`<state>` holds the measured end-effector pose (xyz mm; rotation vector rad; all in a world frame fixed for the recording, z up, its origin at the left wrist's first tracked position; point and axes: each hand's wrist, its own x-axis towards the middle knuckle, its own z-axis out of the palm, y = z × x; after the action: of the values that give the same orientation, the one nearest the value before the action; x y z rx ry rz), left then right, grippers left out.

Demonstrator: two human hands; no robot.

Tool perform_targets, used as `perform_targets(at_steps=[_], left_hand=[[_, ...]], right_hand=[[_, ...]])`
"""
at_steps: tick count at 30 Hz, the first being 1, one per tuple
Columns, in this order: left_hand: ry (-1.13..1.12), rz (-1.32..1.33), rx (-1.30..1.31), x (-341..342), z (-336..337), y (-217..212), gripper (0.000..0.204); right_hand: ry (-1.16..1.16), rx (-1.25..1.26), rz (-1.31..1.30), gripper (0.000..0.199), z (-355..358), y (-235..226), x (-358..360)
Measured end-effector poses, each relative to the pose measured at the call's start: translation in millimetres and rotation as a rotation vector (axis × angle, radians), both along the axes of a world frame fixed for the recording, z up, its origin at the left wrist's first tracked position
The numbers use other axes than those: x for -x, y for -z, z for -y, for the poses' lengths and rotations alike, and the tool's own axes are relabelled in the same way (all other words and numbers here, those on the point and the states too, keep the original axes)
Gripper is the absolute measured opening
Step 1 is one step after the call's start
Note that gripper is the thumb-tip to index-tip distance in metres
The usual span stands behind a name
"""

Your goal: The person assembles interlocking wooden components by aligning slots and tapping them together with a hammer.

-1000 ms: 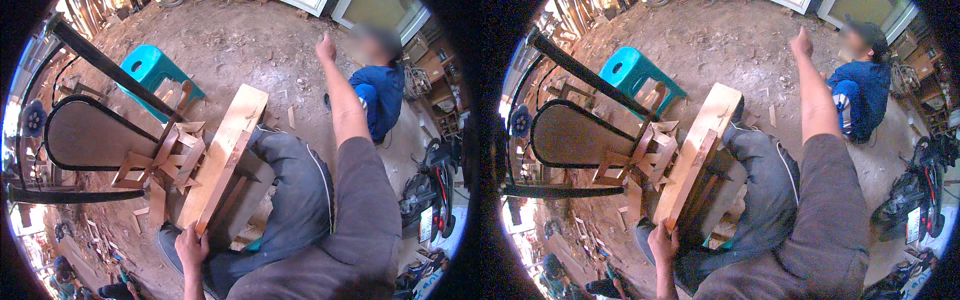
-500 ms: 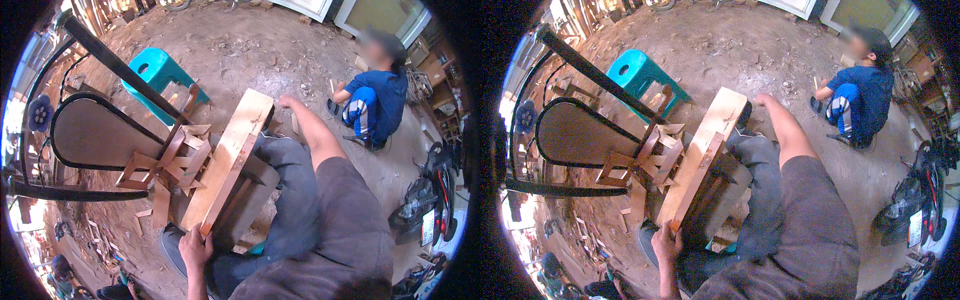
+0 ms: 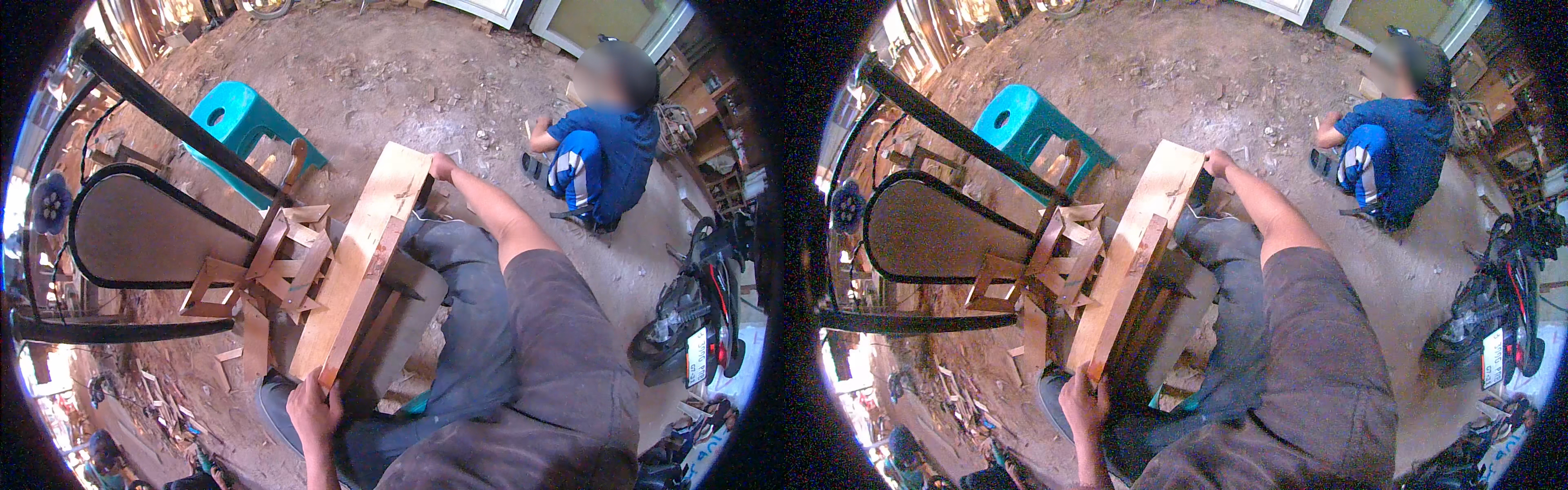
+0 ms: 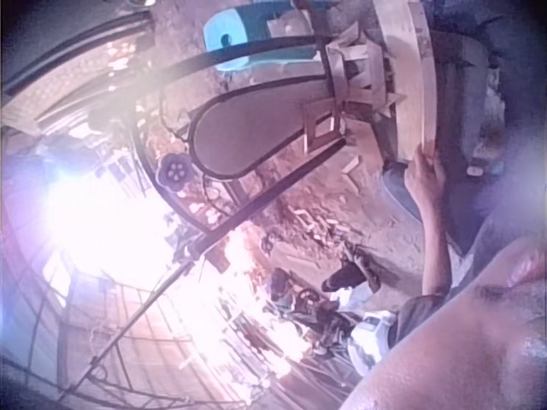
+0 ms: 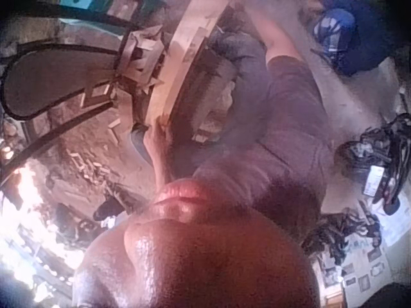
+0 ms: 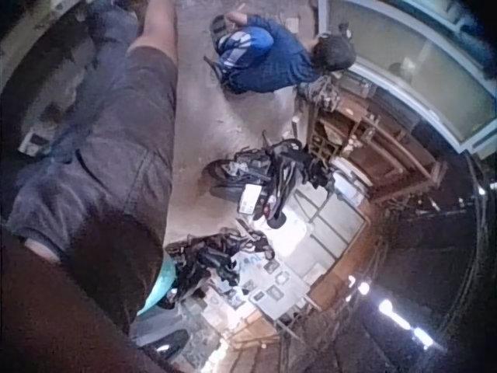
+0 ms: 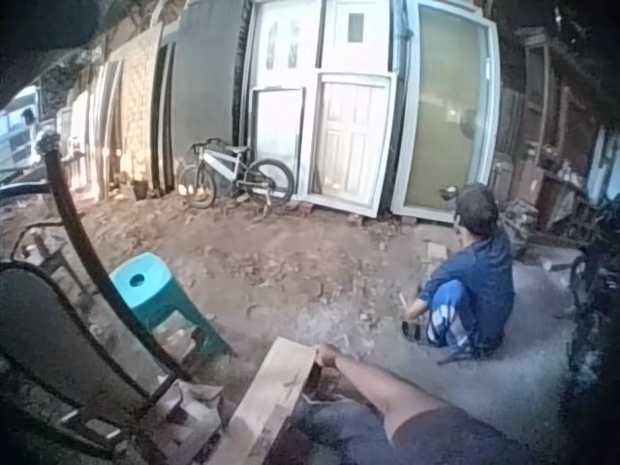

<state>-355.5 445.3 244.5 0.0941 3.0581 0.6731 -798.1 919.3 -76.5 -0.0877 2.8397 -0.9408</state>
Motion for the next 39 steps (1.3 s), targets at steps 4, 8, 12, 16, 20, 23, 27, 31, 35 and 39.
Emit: perform_targets(at_steps=[4, 8, 12, 16, 20, 23, 27, 31, 35, 39], left_hand=[[-0.043, 0.027, 0.039, -5, 6, 1, 0.037], [-0.018, 0.022, 0.010, -2, 4, 2, 0.037], [-0.013, -0.018, 0.017, -3, 6, 2, 0.037], [-0.044, 0.040, 0.022, -4, 6, 0, 0.038], [-0.017, 0.039, 0.010, -1, 2, -2, 0.038], [-0.024, 0.006, 0.029, -6, 7, 4, 0.037], [-0.049, 0.042, 0.059, -8, 8, 4, 0.037], [0.055, 0.003, -0.071, 0, -2, 13, 0.037], [0.001, 0.004, 0.027, -2, 1, 4, 0.037], [-0.079, 0.104, 0.080, -11, 9, -5, 0.036]], right_hand=[[0.140, -0.066, 0.086, 0.022, 44, -24, -5], [0.206, -0.179, 0.029, 0.016, 23, -32, -3], [0.237, -0.135, 0.004, 0.014, 35, -46, -7], [0.304, -0.073, 0.024, 0.012, 47, -63, -10], [0.392, -0.019, -0.038, 0.019, 23, -64, -9], [0.503, 0.006, -0.149, 0.014, 44, -67, 2], [0.262, -0.080, -0.044, 0.021, 46, -27, 5], [-0.091, -0.020, -0.142, 0.036, -71, -9, 3], [0.002, -0.177, -0.055, 0.028, 7, -13, -3], [0.270, -0.008, -0.038, 0.017, 56, -38, 0]])
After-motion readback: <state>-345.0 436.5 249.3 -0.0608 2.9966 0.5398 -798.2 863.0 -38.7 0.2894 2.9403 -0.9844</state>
